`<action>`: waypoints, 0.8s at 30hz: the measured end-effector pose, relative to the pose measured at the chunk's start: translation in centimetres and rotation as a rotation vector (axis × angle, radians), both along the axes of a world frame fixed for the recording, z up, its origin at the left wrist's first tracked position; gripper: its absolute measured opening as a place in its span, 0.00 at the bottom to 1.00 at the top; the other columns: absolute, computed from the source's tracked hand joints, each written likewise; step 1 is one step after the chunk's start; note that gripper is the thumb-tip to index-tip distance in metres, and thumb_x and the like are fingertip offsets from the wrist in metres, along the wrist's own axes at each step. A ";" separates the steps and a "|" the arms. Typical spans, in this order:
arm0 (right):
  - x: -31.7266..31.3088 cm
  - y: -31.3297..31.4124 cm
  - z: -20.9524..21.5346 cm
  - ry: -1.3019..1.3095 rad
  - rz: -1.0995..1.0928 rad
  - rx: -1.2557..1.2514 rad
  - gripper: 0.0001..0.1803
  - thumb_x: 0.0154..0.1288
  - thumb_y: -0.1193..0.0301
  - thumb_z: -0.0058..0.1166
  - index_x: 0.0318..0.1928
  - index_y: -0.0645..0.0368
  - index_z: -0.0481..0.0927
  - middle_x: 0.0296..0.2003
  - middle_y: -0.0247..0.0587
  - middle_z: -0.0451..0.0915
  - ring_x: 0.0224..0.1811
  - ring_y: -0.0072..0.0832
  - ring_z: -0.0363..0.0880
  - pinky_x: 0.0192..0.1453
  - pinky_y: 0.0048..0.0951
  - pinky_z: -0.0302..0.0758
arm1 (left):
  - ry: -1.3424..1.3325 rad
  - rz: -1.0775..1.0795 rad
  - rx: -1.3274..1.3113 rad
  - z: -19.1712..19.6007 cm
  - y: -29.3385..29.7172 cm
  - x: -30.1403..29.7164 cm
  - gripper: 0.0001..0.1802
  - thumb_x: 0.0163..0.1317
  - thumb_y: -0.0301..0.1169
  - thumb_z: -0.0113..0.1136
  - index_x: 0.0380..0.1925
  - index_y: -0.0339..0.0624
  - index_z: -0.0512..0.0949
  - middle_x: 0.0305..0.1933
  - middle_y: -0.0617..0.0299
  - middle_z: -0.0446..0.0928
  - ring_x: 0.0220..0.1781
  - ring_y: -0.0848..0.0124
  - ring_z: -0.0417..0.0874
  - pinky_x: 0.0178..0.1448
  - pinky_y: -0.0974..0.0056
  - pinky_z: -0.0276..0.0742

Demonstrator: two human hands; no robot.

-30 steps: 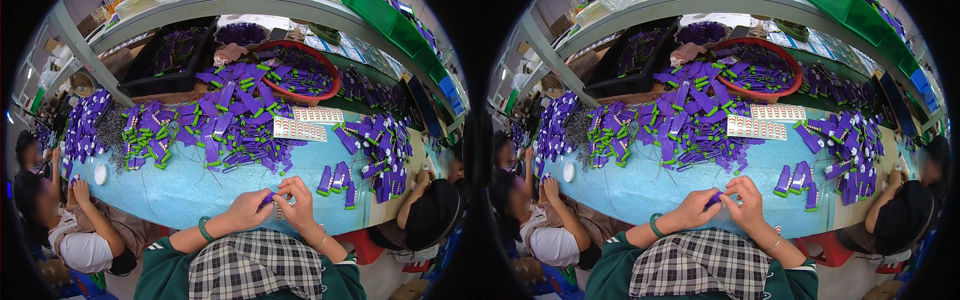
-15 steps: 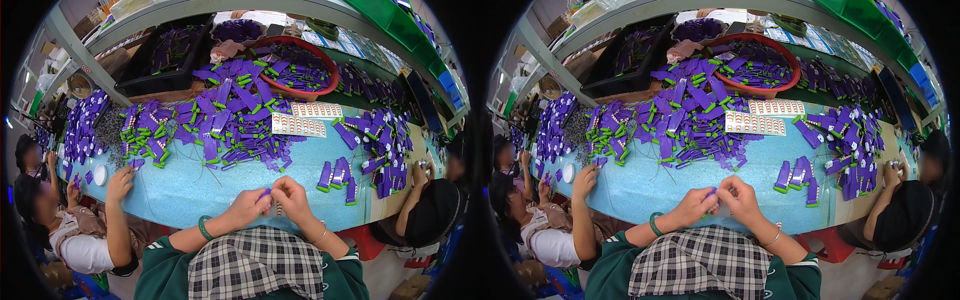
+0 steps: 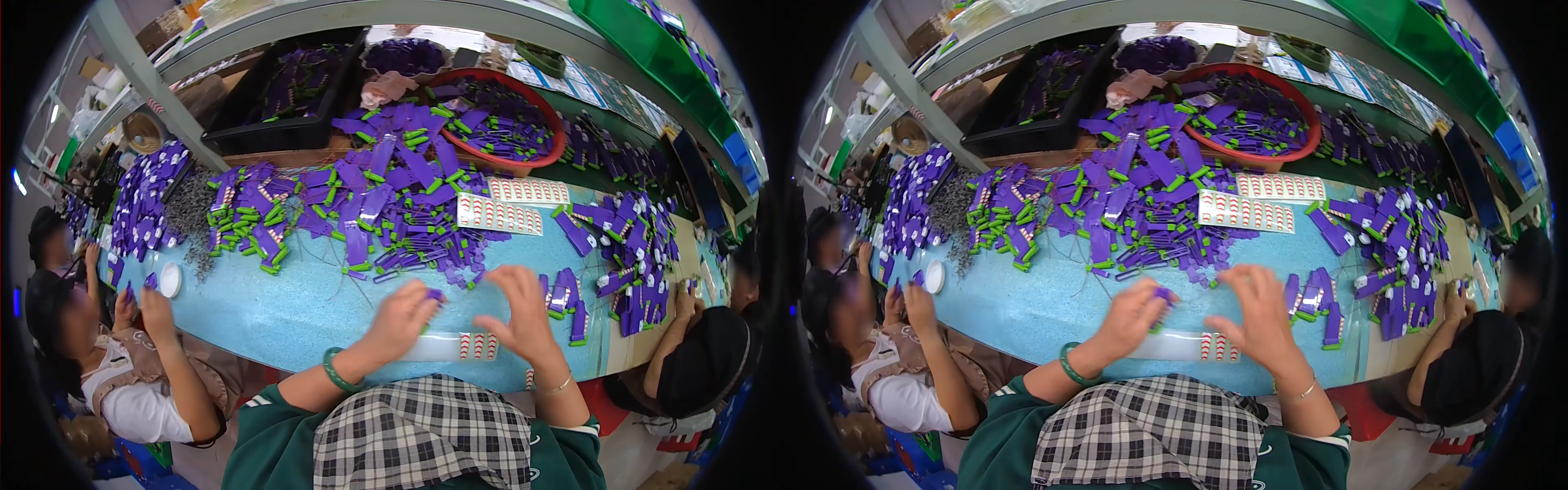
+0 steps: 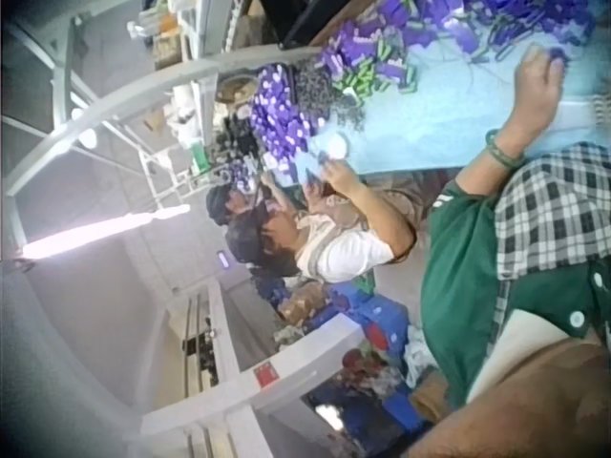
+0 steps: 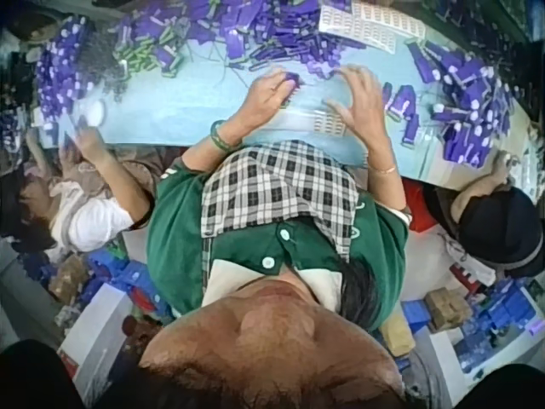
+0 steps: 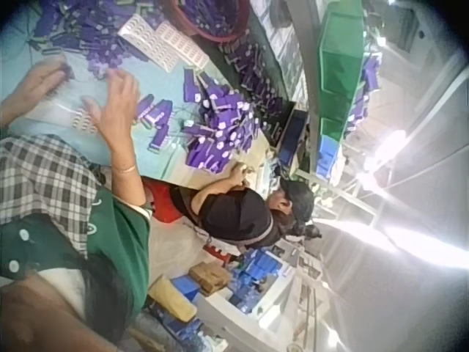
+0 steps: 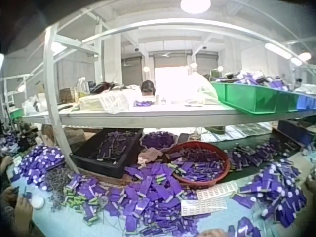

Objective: The person assembles small purple and green plastic components by hand at a workbench. They repeatedly pick up a purple base, insert a green piece, and place the finished unit into a pile on the table.

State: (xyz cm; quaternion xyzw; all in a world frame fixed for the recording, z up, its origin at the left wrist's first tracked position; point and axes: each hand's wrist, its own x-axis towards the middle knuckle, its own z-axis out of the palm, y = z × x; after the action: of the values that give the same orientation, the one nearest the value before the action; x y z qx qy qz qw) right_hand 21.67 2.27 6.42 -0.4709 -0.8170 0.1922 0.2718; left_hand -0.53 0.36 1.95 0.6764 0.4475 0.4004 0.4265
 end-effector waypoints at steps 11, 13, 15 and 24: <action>8.9 1.0 -1.9 -0.040 -0.291 -0.172 0.09 0.52 0.73 0.62 0.34 0.61 0.77 0.28 0.42 0.78 0.32 0.34 0.78 0.36 0.33 0.72 | 0.901 0.510 0.073 1.0 5.7 -5.6 0.21 0.55 0.41 0.63 0.43 0.41 0.69 0.35 0.53 0.77 0.34 0.50 0.81 0.34 0.52 0.76; 8.9 0.9 -1.0 -0.305 -0.354 0.090 0.13 0.49 0.72 0.65 0.35 0.60 0.78 0.33 0.42 0.78 0.36 0.37 0.77 0.39 0.36 0.71 | 0.956 0.523 0.023 0.7 6.3 -6.9 0.26 0.53 0.39 0.66 0.47 0.40 0.68 0.37 0.51 0.78 0.37 0.50 0.81 0.37 0.52 0.77; 6.3 0.2 -0.2 -0.495 -0.342 0.384 0.17 0.45 0.70 0.67 0.38 0.58 0.78 0.38 0.42 0.77 0.41 0.41 0.75 0.42 0.40 0.69 | 0.939 0.550 0.035 -0.1 6.2 -7.5 0.30 0.52 0.36 0.67 0.52 0.40 0.65 0.39 0.48 0.78 0.39 0.48 0.81 0.39 0.52 0.77; -0.8 -3.9 -6.0 -0.151 0.059 -0.021 0.11 0.47 0.72 0.64 0.34 0.54 0.79 0.32 0.33 0.72 0.39 0.32 0.70 0.42 0.34 0.66 | 0.256 0.285 0.176 1.4 3.3 -5.4 0.13 0.63 0.23 0.51 0.47 0.33 0.67 0.36 0.50 0.76 0.37 0.63 0.79 0.40 0.62 0.75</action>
State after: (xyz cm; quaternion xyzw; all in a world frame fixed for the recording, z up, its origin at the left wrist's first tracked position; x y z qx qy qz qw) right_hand 20.85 -1.66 0.39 -0.4628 -0.8466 0.1725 0.1985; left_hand -5.94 3.65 3.35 0.6863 0.5523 0.4052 0.2445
